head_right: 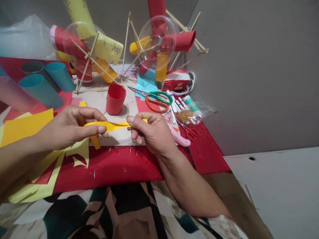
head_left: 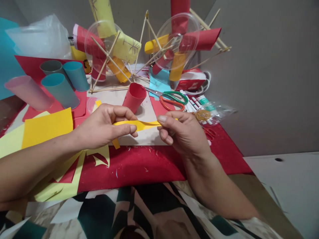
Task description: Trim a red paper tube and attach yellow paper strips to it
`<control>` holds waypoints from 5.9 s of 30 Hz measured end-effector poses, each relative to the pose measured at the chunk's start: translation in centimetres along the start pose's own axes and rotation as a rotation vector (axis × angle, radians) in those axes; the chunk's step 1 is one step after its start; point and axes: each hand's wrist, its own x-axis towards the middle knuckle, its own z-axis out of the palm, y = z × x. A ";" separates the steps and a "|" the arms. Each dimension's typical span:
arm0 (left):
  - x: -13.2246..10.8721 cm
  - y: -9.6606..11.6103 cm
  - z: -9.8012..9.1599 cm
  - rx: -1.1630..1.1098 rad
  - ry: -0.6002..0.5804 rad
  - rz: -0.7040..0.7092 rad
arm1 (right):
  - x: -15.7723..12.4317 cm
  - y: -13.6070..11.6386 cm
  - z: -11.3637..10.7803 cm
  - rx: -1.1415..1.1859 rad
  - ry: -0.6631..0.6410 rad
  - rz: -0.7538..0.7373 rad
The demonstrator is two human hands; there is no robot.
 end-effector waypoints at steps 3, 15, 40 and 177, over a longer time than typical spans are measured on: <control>0.1 0.1 -0.4 -0.032 0.003 -0.038 | 0.1 -0.1 -0.2 -0.028 -0.079 0.065; 0.7 -0.2 -1.1 0.071 -0.302 -0.211 | 0.2 -0.4 -0.5 -0.170 -0.214 0.157; -0.4 -0.8 -0.5 0.348 -0.249 0.005 | 1.0 1.4 0.7 -0.006 -0.721 0.517; -0.9 -1.4 -1.3 0.304 -0.387 -0.145 | 0.8 1.6 1.1 -0.105 -0.714 0.619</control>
